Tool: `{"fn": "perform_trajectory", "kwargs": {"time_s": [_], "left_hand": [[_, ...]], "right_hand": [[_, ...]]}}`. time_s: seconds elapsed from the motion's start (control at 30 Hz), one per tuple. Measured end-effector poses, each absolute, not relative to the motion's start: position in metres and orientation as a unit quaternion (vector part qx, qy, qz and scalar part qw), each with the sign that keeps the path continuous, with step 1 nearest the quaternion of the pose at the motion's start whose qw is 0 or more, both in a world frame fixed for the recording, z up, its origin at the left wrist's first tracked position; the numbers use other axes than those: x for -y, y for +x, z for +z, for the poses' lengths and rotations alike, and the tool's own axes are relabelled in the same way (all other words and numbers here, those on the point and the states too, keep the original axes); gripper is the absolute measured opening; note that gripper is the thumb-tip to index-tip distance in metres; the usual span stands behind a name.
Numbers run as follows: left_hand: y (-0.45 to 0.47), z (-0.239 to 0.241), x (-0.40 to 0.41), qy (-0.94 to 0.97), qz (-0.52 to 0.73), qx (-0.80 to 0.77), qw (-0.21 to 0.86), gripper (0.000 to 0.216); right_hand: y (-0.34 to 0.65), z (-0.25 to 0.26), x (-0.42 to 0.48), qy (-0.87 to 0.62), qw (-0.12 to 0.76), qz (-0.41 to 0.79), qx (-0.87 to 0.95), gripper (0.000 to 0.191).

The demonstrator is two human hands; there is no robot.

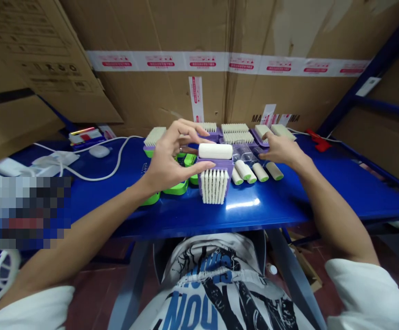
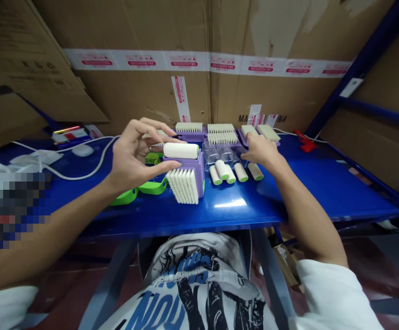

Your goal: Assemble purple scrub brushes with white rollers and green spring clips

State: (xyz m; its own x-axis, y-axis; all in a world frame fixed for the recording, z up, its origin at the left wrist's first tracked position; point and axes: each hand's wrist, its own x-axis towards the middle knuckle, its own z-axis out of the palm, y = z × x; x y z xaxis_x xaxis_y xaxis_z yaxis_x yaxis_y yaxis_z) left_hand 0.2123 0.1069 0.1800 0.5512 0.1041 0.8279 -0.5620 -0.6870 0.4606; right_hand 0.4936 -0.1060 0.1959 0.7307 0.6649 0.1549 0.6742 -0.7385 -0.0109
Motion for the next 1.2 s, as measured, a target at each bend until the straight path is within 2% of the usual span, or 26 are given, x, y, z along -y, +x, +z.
{"fn": "perform_trajectory", "kwargs": {"time_s": [0.07, 0.2, 0.33, 0.4, 0.53, 0.7, 0.83, 0.97, 1.03, 1.13, 1.2], "left_hand": [[0.213, 0.179, -0.104, 0.814, 0.421, 0.123, 0.382, 0.063], [0.215, 0.175, -0.1, 0.808, 0.391, 0.109, 0.428, 0.067], [0.222, 0.164, -0.102, 0.782, 0.38, 0.121, 0.478, 0.083], [0.225, 0.159, -0.104, 0.777, 0.377, 0.122, 0.489, 0.091], [0.226, 0.155, -0.106, 0.784, 0.379, 0.11, 0.479, 0.103], [0.223, 0.157, -0.104, 0.805, 0.374, 0.108, 0.448, 0.106], [0.224, 0.157, -0.106, 0.802, 0.356, 0.113, 0.467, 0.108], [0.223, 0.159, -0.108, 0.807, 0.324, 0.12, 0.479, 0.108], [0.222, 0.165, -0.112, 0.829, 0.271, 0.128, 0.472, 0.106], [0.222, 0.18, -0.132, 0.856, 0.216, 0.132, 0.451, 0.091], [0.222, 0.191, -0.16, 0.862, 0.273, 0.088, 0.419, 0.074]], "right_hand": [[0.492, 0.202, 0.11, -0.933, 0.046, -0.092, 0.345, 0.058], [0.482, 0.219, 0.122, -0.895, 0.193, -0.199, 0.35, 0.033], [0.449, 0.22, 0.118, -0.688, 0.433, -0.169, 0.557, 0.036], [0.427, 0.215, 0.112, -0.563, 0.488, -0.143, 0.651, 0.036], [0.397, 0.211, 0.105, -0.515, 0.425, -0.165, 0.726, 0.034], [0.392, 0.215, 0.112, -0.519, 0.365, -0.208, 0.744, 0.04], [0.393, 0.22, 0.116, -0.53, 0.338, -0.187, 0.755, 0.041], [0.396, 0.219, 0.116, -0.552, 0.352, -0.137, 0.744, 0.035], [0.4, 0.213, 0.114, -0.56, 0.375, -0.089, 0.733, 0.039], [0.411, 0.199, 0.11, -0.569, 0.439, -0.02, 0.695, 0.05], [0.422, 0.19, 0.105, -0.585, 0.496, -0.003, 0.642, 0.048]]}}
